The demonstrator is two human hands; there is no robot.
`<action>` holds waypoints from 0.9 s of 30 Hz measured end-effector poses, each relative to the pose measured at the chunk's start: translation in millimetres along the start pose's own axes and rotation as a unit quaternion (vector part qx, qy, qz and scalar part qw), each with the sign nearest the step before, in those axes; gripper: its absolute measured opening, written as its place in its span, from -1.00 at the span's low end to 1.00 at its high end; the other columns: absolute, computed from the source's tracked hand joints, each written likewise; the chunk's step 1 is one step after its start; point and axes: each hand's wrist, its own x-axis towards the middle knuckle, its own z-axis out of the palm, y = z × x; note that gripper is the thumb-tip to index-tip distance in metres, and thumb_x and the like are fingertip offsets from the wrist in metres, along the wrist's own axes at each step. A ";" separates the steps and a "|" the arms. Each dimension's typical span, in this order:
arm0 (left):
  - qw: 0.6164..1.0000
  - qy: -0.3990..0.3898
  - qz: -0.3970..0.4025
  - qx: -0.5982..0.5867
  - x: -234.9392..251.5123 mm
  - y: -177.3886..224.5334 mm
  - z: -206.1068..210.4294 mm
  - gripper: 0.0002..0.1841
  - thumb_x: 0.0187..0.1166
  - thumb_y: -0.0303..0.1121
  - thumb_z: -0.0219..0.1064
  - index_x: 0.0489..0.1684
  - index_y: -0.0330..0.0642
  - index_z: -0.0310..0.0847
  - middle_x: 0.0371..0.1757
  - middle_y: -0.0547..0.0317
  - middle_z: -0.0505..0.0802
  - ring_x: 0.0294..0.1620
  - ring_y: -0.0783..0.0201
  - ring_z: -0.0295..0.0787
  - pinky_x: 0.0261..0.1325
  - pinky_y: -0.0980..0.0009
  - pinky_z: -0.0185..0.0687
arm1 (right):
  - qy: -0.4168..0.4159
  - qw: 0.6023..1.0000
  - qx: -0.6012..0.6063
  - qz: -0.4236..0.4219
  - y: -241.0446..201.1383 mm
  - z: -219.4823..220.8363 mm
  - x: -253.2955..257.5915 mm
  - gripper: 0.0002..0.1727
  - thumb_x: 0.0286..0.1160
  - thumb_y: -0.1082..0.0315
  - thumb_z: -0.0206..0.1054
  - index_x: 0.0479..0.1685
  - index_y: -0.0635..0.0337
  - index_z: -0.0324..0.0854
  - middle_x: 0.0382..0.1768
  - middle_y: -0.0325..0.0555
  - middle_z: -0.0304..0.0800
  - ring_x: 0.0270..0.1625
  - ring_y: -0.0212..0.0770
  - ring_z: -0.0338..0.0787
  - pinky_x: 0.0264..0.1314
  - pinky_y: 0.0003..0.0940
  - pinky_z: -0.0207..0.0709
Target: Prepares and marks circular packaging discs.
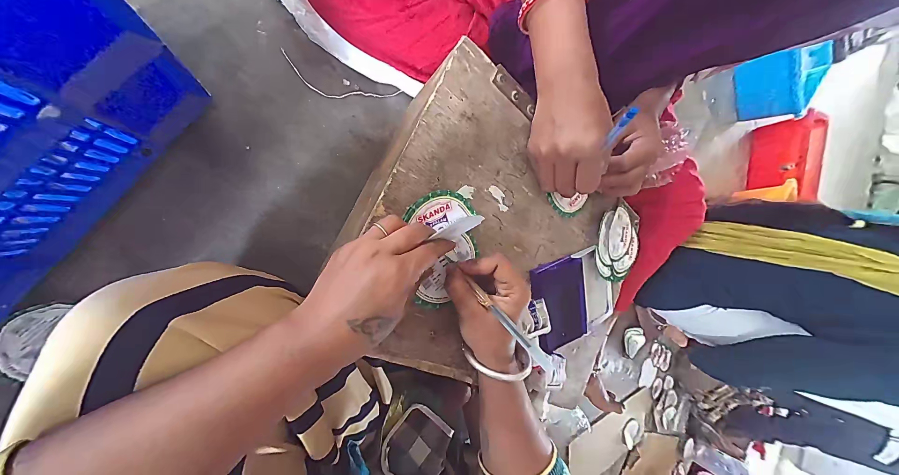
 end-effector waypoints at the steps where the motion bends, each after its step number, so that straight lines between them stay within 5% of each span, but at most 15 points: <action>1: 1.000 -0.001 -0.001 0.001 0.8 -0.3 -0.5 -0.73 0.51 -0.47 0.31 0.07 -0.15 0.87 0.04 0.02 0.89 0.05 -0.01 0.83 0.00 0.18 0.74 | 0.001 1.000 0.001 -0.001 -0.1 0.3 1.0 -0.86 0.10 0.58 0.46 -0.48 0.12 0.68 -0.49 -0.45 0.81 -0.43 -0.67 0.75 -0.32 -0.71 0.68; 27: 1.000 -0.003 0.002 0.015 0.6 -0.1 -1.2 -0.74 0.49 -0.47 0.32 0.04 -0.15 0.87 0.01 0.01 0.88 0.03 -0.03 0.82 -0.06 0.17 0.74 | 0.018 1.000 -0.009 0.003 2.4 2.1 0.7 -0.86 0.14 0.57 0.43 -0.43 0.12 0.66 -0.49 -0.43 0.79 -0.44 -0.64 0.74 -0.32 -0.68 0.68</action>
